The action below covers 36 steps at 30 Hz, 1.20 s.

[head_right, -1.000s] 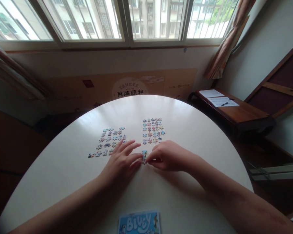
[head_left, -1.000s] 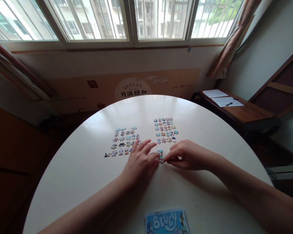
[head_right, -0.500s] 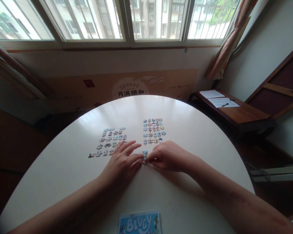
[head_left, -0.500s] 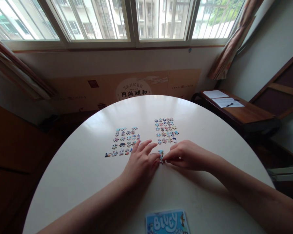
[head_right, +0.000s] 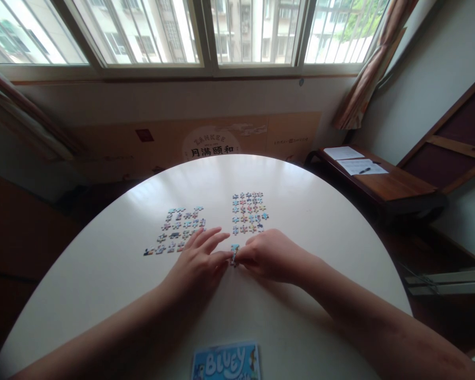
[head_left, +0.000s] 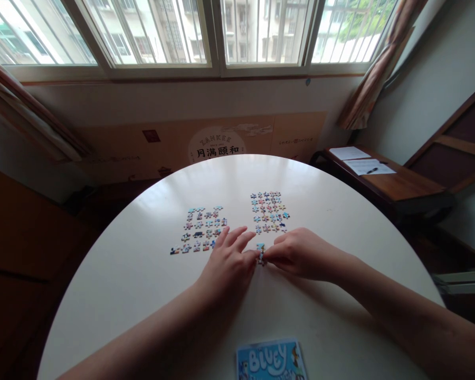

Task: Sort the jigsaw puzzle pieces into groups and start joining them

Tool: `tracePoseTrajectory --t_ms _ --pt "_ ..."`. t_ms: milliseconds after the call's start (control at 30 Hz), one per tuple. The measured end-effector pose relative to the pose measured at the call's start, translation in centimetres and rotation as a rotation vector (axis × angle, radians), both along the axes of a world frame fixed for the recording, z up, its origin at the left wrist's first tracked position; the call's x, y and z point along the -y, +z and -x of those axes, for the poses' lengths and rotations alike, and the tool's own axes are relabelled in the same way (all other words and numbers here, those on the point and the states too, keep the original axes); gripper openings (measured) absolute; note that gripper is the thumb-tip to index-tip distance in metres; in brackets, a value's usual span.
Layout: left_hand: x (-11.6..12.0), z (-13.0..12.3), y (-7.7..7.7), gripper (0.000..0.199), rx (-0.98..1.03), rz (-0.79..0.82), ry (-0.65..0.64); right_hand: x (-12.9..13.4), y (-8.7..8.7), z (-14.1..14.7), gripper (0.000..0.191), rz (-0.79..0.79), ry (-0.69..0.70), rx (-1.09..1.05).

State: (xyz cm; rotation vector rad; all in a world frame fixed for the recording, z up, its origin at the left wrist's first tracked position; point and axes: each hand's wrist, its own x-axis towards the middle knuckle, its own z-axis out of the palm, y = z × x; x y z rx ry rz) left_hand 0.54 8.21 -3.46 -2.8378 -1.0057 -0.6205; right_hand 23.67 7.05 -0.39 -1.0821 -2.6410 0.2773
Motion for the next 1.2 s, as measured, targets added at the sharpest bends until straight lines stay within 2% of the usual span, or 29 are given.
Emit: tracePoseTrajectory --t_ms 100,200,333,533,867,1200 --pt "0.3 0.0 0.2 0.019 -0.045 -0.049 -0.026 0.5 0.5 0.6 0.022 -0.041 -0.038 0.043" --pt "0.8 0.0 0.6 0.024 -0.106 -0.091 -0.049 0.6 0.6 0.6 0.020 -0.012 -0.045 0.032" --pt "1.4 0.0 0.8 0.029 -0.153 -0.101 -0.044 -0.1 0.1 -0.5 0.021 0.078 -0.036 -0.070" --pt "1.4 0.0 0.4 0.030 -0.128 -0.070 -0.025 -1.1 -0.3 -2.1 0.023 0.053 -0.132 -0.173" --pt "0.8 0.3 0.8 0.030 -0.124 0.029 -0.093 -0.9 0.3 -2.1 0.023 0.071 -0.114 -0.124" --pt "0.8 -0.9 1.0 0.027 -0.114 0.050 -0.115 -0.7 0.1 -2.0 0.024 0.102 -0.058 -0.096"
